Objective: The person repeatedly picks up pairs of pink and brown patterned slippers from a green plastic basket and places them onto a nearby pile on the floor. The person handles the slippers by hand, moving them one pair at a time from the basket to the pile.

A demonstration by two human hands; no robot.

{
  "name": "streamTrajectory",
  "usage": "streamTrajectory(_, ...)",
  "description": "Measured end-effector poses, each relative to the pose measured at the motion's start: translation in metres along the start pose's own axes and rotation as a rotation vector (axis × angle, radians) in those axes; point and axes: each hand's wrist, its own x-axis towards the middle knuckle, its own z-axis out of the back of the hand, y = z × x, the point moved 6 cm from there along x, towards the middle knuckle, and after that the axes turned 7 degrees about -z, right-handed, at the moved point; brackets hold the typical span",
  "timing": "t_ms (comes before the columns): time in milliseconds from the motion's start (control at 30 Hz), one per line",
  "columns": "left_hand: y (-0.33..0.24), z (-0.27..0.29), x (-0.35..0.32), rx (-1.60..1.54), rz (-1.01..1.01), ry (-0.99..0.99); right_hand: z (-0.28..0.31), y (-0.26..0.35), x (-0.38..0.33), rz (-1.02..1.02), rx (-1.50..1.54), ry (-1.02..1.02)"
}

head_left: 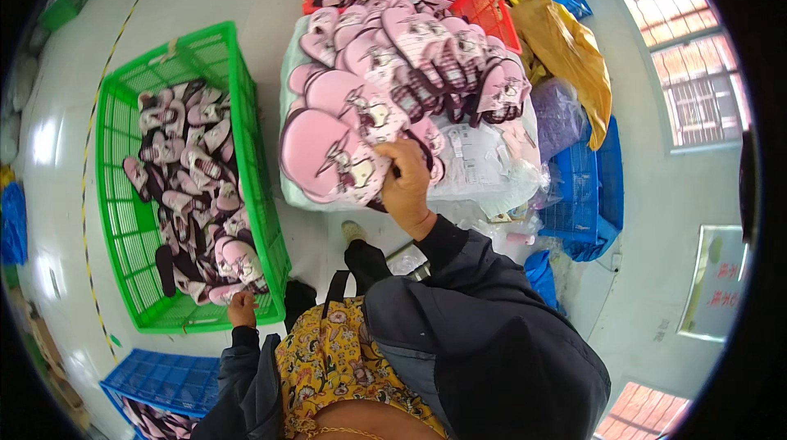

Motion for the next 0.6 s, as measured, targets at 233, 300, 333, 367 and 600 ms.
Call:
streamTrajectory(233,-0.077,-0.068,0.027,0.159,0.004,0.157,0.129,-0.133,0.077,-0.218,-0.026,-0.380)
streamTrajectory(300,-0.096,-0.085,0.028,0.211,-0.032,0.193,0.152,-0.180,0.104,-0.245,-0.022,-0.468)
streamTrajectory(333,-0.103,-0.093,0.027,0.226,-0.064,0.219,0.161,-0.205,0.117,-0.254,-0.037,-0.490)
streamTrajectory(367,-0.108,-0.098,0.026,0.243,-0.095,0.241,0.168,-0.229,0.129,-0.263,-0.049,-0.510)
streamTrajectory(600,-0.088,-0.105,0.003,0.256,-0.039,0.251,0.142,-0.379,0.166,-0.444,-0.183,-0.403)
